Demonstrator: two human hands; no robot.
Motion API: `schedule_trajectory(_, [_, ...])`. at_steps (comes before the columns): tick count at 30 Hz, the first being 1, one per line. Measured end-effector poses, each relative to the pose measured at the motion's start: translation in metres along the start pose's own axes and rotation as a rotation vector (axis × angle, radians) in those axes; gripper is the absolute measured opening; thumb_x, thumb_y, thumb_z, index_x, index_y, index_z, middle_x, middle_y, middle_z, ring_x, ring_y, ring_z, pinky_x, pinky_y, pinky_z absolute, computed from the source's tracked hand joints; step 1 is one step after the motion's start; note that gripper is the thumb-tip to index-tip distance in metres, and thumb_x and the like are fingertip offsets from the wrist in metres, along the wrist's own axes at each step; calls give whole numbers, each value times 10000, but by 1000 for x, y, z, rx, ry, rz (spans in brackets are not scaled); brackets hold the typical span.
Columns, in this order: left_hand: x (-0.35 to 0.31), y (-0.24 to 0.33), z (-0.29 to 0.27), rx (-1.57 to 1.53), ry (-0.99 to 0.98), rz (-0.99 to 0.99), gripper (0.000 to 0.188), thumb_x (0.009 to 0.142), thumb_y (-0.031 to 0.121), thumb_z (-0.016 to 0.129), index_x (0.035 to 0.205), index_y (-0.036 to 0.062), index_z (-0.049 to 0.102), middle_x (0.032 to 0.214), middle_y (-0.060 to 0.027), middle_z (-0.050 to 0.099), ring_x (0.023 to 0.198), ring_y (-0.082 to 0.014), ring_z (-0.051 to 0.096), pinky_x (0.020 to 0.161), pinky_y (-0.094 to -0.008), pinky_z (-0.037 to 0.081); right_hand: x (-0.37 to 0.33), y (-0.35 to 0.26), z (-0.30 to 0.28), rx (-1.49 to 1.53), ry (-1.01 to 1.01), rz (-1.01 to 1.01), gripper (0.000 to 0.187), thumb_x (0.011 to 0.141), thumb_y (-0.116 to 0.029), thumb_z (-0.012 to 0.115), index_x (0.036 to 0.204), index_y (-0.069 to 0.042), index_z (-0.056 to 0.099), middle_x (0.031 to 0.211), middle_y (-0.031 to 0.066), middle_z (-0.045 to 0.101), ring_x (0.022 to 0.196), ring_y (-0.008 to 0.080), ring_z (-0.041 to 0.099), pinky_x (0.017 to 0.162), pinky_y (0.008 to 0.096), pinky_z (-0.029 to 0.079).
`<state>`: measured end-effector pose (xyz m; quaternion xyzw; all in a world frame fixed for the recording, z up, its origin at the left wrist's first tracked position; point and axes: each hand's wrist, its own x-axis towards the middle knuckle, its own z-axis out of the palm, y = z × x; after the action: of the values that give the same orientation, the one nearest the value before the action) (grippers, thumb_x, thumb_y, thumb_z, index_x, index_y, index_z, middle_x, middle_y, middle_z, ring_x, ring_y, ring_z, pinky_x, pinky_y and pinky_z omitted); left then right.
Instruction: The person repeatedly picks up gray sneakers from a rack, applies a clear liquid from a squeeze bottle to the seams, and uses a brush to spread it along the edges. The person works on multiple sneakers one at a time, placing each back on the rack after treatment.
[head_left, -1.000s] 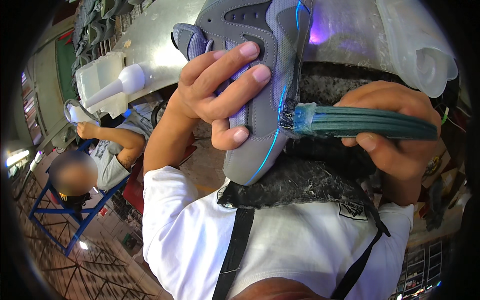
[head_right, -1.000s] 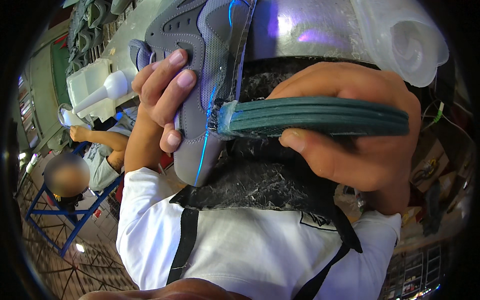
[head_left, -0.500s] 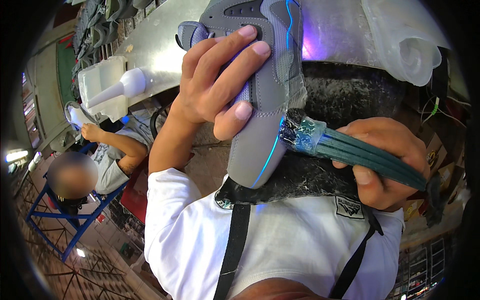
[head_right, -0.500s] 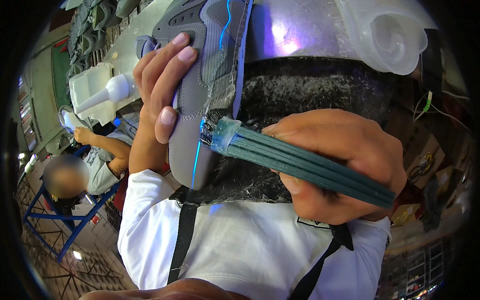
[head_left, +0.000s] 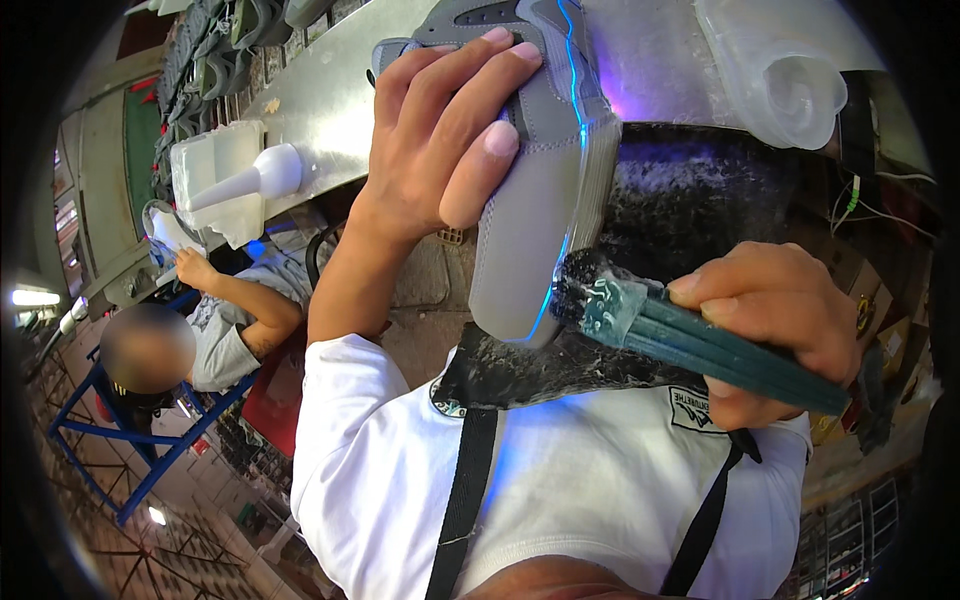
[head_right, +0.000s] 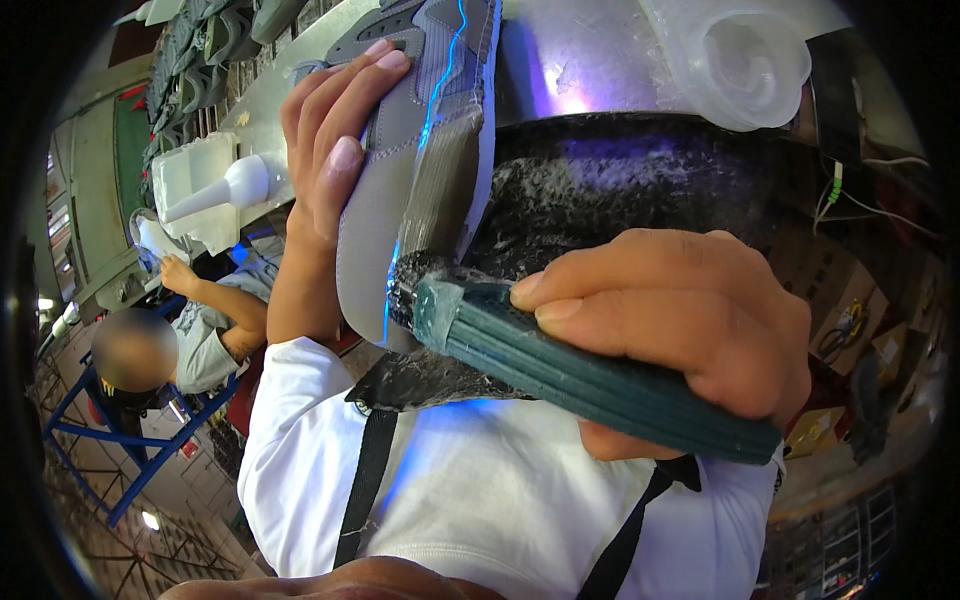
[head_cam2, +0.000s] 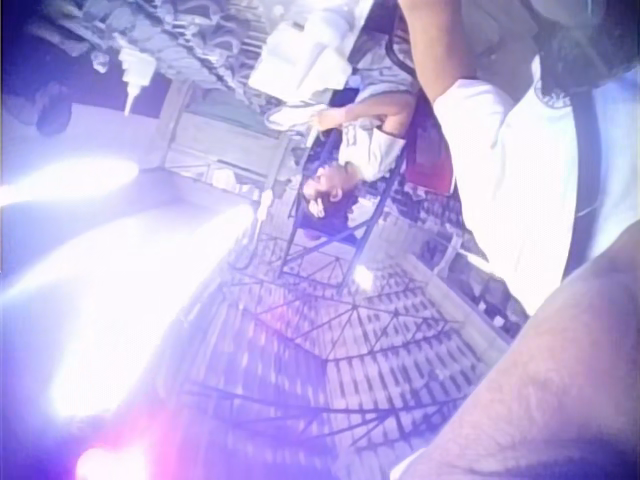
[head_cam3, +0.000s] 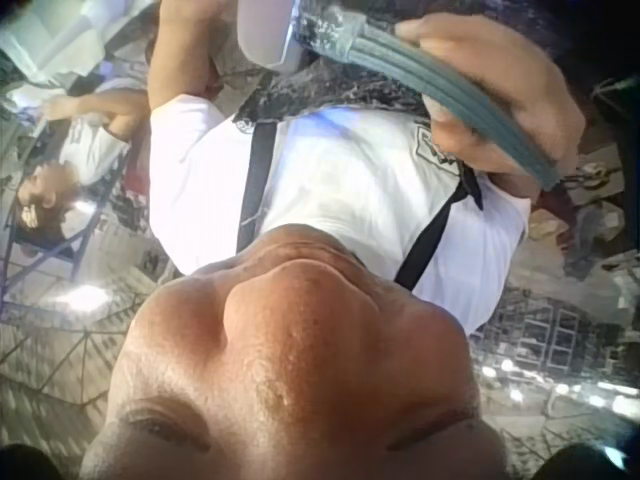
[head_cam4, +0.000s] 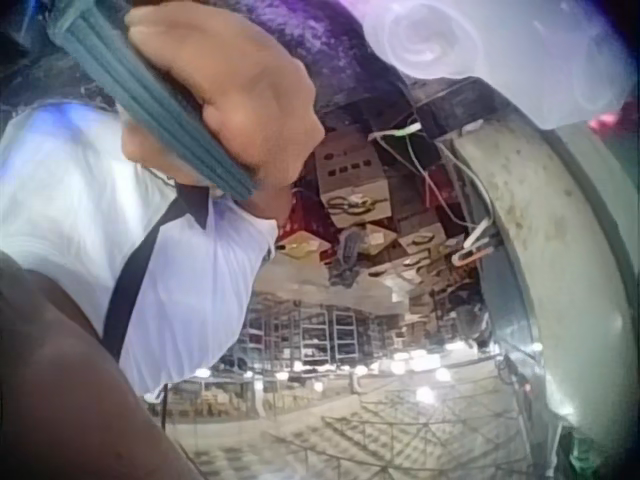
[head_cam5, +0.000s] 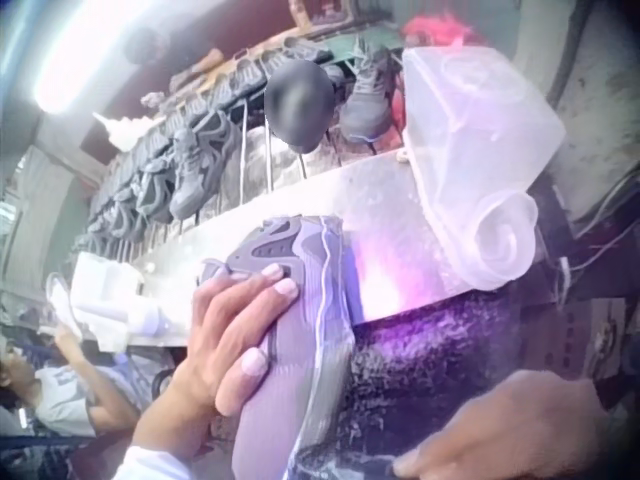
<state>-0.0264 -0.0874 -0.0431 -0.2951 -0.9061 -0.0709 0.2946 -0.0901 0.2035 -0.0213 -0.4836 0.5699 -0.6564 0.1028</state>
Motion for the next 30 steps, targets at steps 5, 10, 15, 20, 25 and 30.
schedule_trajectory(5, [9,-2,3,3,62,-8,449,782,71,681,1162,33,446,1240,-217,649,1051,-369,666,858,-477,493,4,-10,-3,-46,-6,-110,400,898,-317,749,1012,41,610,902,240,700,625,216,665,513,271,507])
schedule_trajectory(10, [21,2,-2,8,55,-113,453,751,71,698,1162,9,518,1265,-177,641,1089,-348,642,885,-488,467,6,-21,3,-225,79,-252,437,905,-366,733,1004,41,609,892,234,703,624,216,663,486,273,480])
schedule_trajectory(15, [38,2,-5,1,-3,-204,597,729,100,726,1266,-13,491,1257,-179,622,1073,-342,623,889,-479,453,19,-51,-6,-465,88,-221,410,927,-366,709,1005,24,612,871,219,711,638,232,675,515,308,518])
schedule_trajectory(20, [59,1,-3,-19,-40,-230,732,700,129,764,1343,-14,445,1240,-182,611,1039,-349,614,882,-482,451,53,-62,-44,-599,-61,-198,313,925,-285,712,978,12,625,866,215,718,684,270,706,594,329,562])
schedule_trajectory(25, [85,-9,-11,-55,-141,-239,877,610,191,828,1371,9,433,1200,-147,619,1033,-347,605,894,-452,451,101,-82,-95,-621,-406,-183,252,933,-240,684,1013,-5,642,946,235,711,756,306,721,686,362,582])
schedule_trajectory(30, [104,-21,-16,-82,-236,-242,914,595,173,827,1402,34,421,1179,-160,629,1047,-350,603,910,-447,449,148,-112,-116,-744,-760,-182,279,914,-196,667,1106,6,646,1094,268,676,882,332,710,760,404,573])
